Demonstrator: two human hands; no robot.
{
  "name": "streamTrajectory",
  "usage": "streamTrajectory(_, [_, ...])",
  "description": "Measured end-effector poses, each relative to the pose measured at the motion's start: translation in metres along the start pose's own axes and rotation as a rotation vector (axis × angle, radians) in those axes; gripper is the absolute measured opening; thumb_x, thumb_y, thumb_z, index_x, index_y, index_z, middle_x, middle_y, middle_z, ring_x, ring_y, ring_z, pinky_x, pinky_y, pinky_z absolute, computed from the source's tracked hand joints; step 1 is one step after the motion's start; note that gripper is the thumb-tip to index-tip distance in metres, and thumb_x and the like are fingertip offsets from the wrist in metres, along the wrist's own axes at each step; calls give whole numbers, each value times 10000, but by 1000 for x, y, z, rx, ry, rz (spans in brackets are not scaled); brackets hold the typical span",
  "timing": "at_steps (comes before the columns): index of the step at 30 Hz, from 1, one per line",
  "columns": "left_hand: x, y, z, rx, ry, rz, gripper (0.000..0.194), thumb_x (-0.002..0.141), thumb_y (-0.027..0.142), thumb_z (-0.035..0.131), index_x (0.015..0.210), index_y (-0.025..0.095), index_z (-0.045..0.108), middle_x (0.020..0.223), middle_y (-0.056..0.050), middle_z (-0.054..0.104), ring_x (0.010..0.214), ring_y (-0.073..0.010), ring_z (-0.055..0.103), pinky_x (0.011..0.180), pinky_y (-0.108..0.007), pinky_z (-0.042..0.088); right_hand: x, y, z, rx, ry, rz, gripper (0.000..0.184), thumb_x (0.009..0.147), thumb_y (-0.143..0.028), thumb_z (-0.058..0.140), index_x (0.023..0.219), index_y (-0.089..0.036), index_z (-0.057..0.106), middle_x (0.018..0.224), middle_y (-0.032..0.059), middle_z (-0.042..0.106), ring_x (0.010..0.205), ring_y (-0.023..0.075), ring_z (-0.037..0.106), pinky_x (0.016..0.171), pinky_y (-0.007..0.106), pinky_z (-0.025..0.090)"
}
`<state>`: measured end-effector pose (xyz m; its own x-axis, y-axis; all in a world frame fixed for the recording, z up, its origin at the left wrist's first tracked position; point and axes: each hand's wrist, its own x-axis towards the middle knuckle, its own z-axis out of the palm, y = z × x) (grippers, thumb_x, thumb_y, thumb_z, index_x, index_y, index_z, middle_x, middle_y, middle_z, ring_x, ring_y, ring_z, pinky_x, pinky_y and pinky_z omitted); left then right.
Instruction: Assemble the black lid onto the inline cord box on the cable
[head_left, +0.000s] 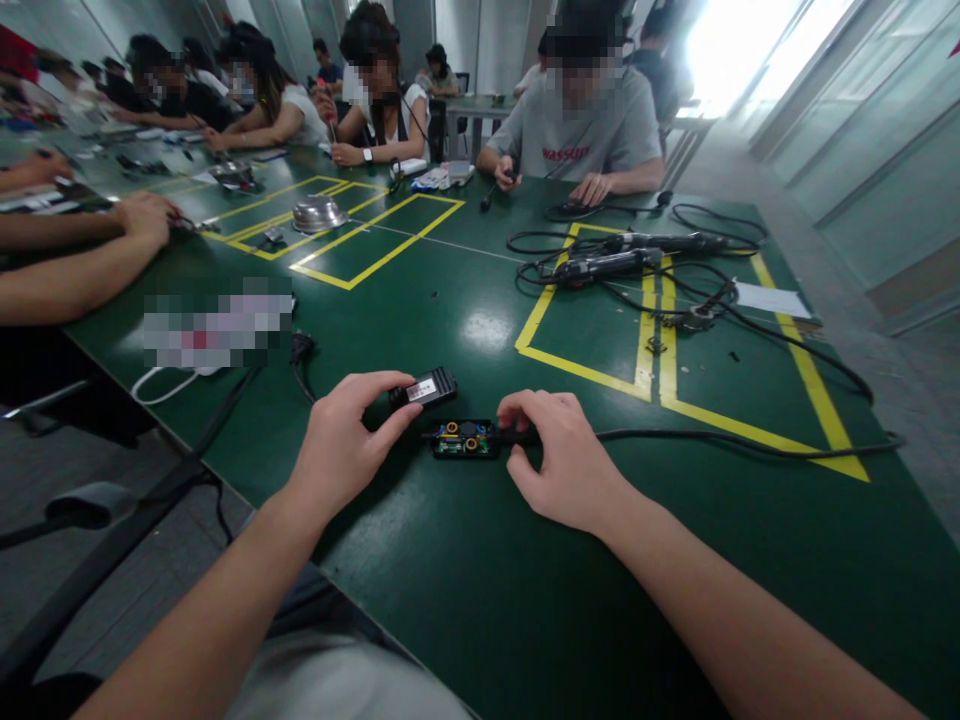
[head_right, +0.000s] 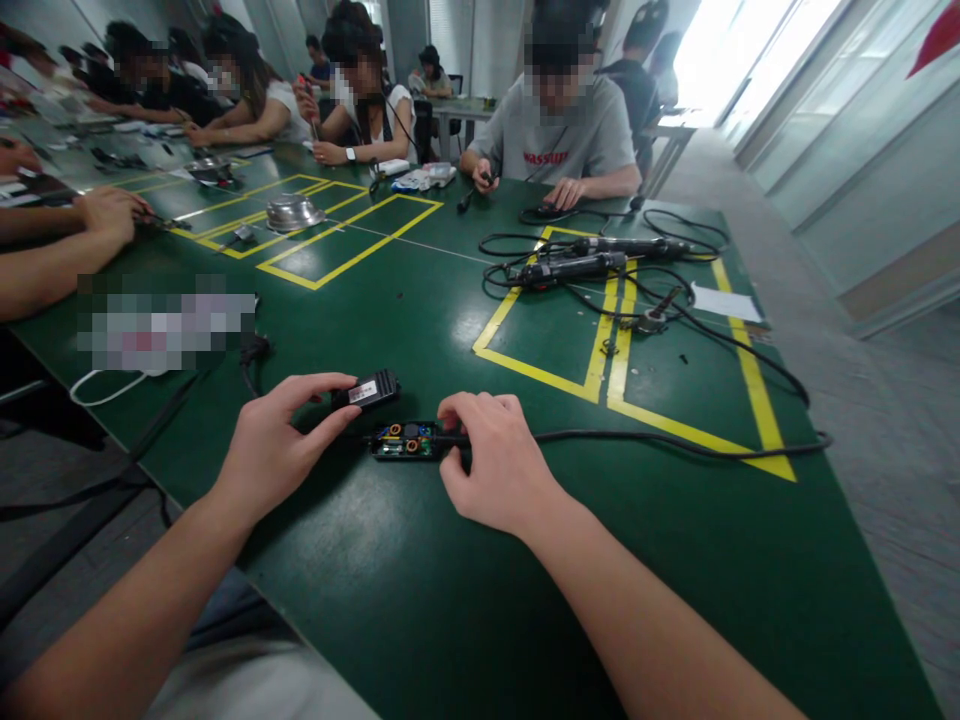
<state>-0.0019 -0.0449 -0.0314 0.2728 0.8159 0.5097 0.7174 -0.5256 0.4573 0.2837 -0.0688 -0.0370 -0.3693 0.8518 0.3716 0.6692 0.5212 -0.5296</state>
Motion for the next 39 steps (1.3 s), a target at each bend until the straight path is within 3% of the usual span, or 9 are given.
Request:
streamTrajectory(5, [-2,12,7,-117,-176,294,269,1124,309,665,1348,239,797,1298,-120,820,1176,-260,769,1044,-419,652,-2,-2,0,17,-14,-30,513,856,-234,684,1359,-195,592,1136,101,759,990,295,708,958,484,467])
streamTrajectory(8, [-3,13,11,-91,-259,336,281,1132,293,651,1369,259,799,1314,-120,811,1190,-260,765,1042,-432,661,0,-3,1,4,-35,-34,417,926,-303,730,1323,-206,649,1160,107,773,1048,308,719,968,493,469])
streamTrajectory(12, [-1,12,10,-106,-274,334,299,1118,281,673,1390,282,800,1330,-120,807,1182,-264,762,1042,-449,666,2,-2,3,-17,-44,-26,226,983,-315,765,1189,-229,727,1177,100,791,1085,301,725,965,486,471])
streamTrajectory(19, [1,12,9,-109,-306,311,299,1101,294,705,1382,302,806,1319,-104,824,1108,-255,764,1006,-443,667,2,-1,5,-54,-21,-45,226,980,-313,801,1189,-240,753,1156,95,808,1035,292,736,940,478,472])
streamTrajectory(24, [0,14,8,-133,-290,284,282,1120,317,665,1370,248,774,1274,-111,823,1115,-255,757,1024,-425,653,2,-2,5,-63,-45,-41,231,996,-311,764,1210,-229,736,1131,104,806,1024,300,720,924,475,475])
streamTrajectory(30, [-5,18,6,-110,-218,185,270,1115,304,641,1367,227,701,1250,-106,809,1144,-273,745,1023,-442,631,0,-1,6,-15,-20,-9,537,935,-289,783,1432,-216,594,1112,91,780,1000,301,723,972,498,494])
streamTrajectory(35, [-6,17,7,-119,-192,96,277,1104,304,628,1366,231,680,1269,-102,790,1140,-270,750,1030,-449,639,1,-1,4,-35,-50,-1,234,990,-259,694,1219,-219,663,1068,96,779,949,283,711,865,437,511])
streamTrajectory(39, [-6,16,7,-140,-194,144,256,1120,285,607,1365,234,663,1298,-109,788,1179,-267,747,1049,-447,635,1,-1,5,-30,-53,-10,173,997,-264,702,1163,-223,679,1052,81,784,892,254,708,805,396,517])
